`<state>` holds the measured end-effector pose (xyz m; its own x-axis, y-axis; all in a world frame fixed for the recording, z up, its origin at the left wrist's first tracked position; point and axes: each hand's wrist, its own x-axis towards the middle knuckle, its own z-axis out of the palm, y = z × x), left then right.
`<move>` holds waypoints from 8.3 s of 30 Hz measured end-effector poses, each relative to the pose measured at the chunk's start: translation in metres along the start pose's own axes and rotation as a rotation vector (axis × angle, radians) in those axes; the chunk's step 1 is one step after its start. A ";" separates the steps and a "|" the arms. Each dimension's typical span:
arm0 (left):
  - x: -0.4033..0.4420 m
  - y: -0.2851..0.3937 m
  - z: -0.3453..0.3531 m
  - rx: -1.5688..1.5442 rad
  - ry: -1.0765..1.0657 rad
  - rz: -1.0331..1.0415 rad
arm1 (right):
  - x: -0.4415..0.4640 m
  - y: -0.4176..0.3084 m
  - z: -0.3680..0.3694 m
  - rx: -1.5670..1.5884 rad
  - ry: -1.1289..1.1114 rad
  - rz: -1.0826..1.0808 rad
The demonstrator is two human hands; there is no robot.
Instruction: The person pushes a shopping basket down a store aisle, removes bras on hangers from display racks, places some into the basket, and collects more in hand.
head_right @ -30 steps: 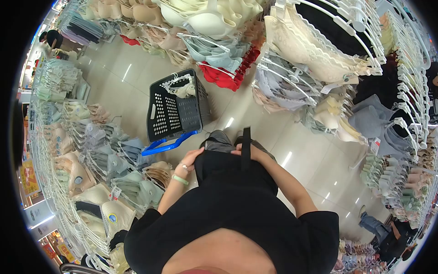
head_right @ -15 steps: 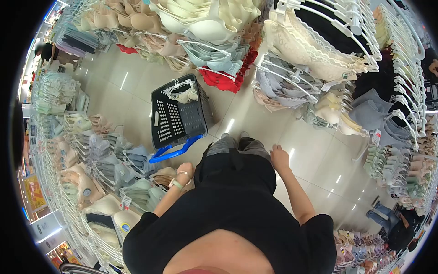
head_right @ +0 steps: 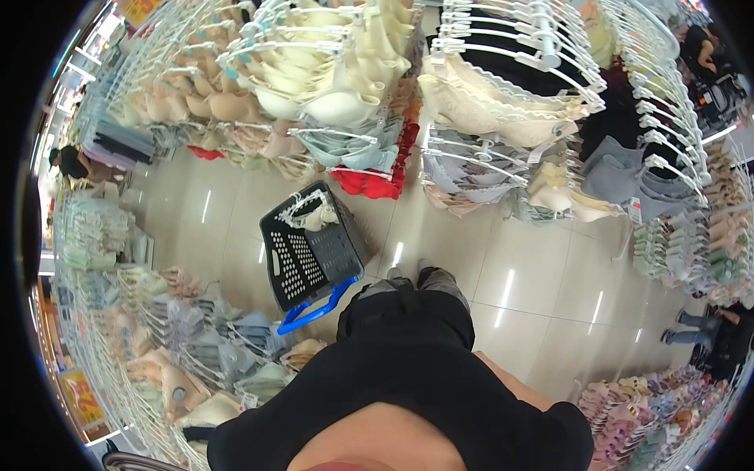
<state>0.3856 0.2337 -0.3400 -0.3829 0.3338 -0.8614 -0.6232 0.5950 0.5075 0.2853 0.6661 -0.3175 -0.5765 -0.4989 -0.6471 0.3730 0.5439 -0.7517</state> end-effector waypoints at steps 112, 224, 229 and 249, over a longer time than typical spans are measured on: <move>0.111 -0.024 -0.008 0.582 0.731 -0.405 | 0.172 -0.024 -0.260 -0.796 0.986 -0.165; 0.035 -0.168 -0.112 -0.515 1.826 -0.685 | 0.486 -0.124 0.101 -0.659 0.490 -0.476; 0.030 -0.164 -0.129 -0.476 1.740 -0.722 | 0.413 -0.212 -0.002 -0.647 1.194 -0.753; 0.016 -0.160 -0.193 -0.536 1.719 -0.677 | 0.367 -0.240 -0.080 -0.591 0.921 -0.557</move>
<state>0.3476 0.0030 -0.4310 0.0250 -0.9929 -0.1159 -0.9192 -0.0684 0.3878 -0.0740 0.4064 -0.3643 -0.9394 -0.2282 0.2558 -0.3371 0.7505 -0.5684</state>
